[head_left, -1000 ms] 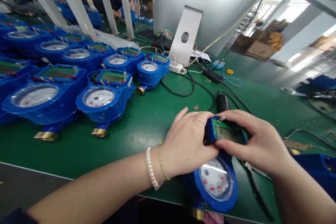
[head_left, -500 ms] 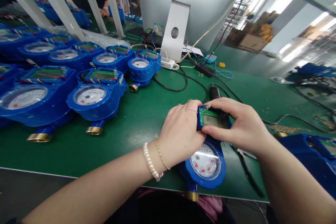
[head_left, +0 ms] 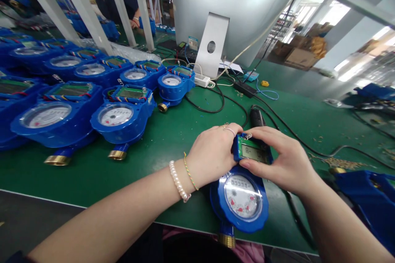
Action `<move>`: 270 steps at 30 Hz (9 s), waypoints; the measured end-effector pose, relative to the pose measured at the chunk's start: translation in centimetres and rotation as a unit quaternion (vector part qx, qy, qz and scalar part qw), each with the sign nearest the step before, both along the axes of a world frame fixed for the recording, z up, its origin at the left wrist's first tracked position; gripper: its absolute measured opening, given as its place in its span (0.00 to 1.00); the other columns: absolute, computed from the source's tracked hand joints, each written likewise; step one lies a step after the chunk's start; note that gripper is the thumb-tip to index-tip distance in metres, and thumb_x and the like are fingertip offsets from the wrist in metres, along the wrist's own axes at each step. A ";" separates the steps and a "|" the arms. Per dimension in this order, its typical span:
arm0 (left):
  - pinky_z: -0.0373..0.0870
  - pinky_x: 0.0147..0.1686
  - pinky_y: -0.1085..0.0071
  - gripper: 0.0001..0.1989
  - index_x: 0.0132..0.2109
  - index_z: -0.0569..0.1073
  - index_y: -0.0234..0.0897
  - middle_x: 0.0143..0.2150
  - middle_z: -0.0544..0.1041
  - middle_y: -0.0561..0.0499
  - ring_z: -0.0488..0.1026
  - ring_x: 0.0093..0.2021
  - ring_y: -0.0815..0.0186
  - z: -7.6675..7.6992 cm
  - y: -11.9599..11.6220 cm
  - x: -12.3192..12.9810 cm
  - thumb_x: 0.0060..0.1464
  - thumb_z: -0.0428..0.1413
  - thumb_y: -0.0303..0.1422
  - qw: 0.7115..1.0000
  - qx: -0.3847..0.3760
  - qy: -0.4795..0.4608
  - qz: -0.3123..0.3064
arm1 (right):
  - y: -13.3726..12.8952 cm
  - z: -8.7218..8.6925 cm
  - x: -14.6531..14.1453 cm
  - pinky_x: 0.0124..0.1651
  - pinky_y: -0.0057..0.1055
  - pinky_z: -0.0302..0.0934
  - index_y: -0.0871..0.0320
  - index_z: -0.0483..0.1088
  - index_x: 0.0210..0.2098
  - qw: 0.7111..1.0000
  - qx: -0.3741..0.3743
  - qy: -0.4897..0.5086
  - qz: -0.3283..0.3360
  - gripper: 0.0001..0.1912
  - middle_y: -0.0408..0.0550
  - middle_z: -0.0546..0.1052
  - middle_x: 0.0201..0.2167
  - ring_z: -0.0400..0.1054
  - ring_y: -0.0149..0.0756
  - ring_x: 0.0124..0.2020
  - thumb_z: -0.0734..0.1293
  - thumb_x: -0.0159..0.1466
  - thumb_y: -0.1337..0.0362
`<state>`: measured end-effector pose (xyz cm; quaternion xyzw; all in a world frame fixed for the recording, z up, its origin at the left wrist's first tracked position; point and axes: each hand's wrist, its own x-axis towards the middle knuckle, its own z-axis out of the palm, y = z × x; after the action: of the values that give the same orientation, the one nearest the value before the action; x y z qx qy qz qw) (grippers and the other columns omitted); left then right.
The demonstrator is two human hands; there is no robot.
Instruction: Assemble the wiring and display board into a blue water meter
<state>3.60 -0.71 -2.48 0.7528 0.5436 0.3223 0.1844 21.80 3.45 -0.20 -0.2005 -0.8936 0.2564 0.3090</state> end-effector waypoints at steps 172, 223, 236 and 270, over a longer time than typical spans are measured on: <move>0.62 0.57 0.67 0.31 0.60 0.65 0.33 0.57 0.68 0.50 0.66 0.56 0.61 1.7 -0.3 -0.4 0.49 0.55 0.38 0.982 -0.027 0.164 -0.085 | -3.6 -3.5 2.9 0.58 0.20 0.46 0.82 0.62 0.58 0.975 -0.150 0.123 -0.109 0.28 0.53 0.55 0.52 0.49 0.41 0.53 0.60 0.68 0.61; 0.52 0.62 0.80 0.25 0.64 0.55 0.58 0.63 0.57 0.67 0.55 0.63 0.74 2.2 1.3 -3.4 0.62 0.50 0.41 0.955 -0.226 0.007 -0.192 | -4.2 -6.5 3.4 0.58 0.41 0.53 0.71 0.60 0.61 0.825 -0.446 0.345 -0.023 0.23 0.56 0.51 0.53 0.47 0.55 0.53 0.68 0.71 0.69; 0.52 0.61 0.81 0.34 0.65 0.52 0.57 0.64 0.56 0.67 0.57 0.62 0.74 2.2 1.1 -2.5 0.54 0.56 0.42 0.966 -0.177 0.091 -0.168 | -4.6 -6.6 2.1 0.48 0.40 0.65 0.65 0.64 0.61 0.820 -0.454 0.317 -0.142 0.29 0.56 0.59 0.45 0.55 0.59 0.46 0.79 0.76 0.53; 0.61 0.60 0.70 0.30 0.61 0.61 0.50 0.62 0.61 0.56 0.62 0.60 0.66 0.4 0.3 -1.4 0.52 0.60 0.41 0.976 -0.191 -0.001 -0.101 | -5.1 -7.9 1.3 0.61 0.41 0.45 0.70 0.67 0.59 0.710 -0.509 0.486 -0.019 0.19 0.55 0.52 0.53 0.42 0.54 0.54 0.69 0.74 0.65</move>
<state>2.16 -0.40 -2.11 0.7540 0.5164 0.1929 0.3573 23.14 -1.68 -8.09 -0.1922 -0.3502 0.7286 0.5564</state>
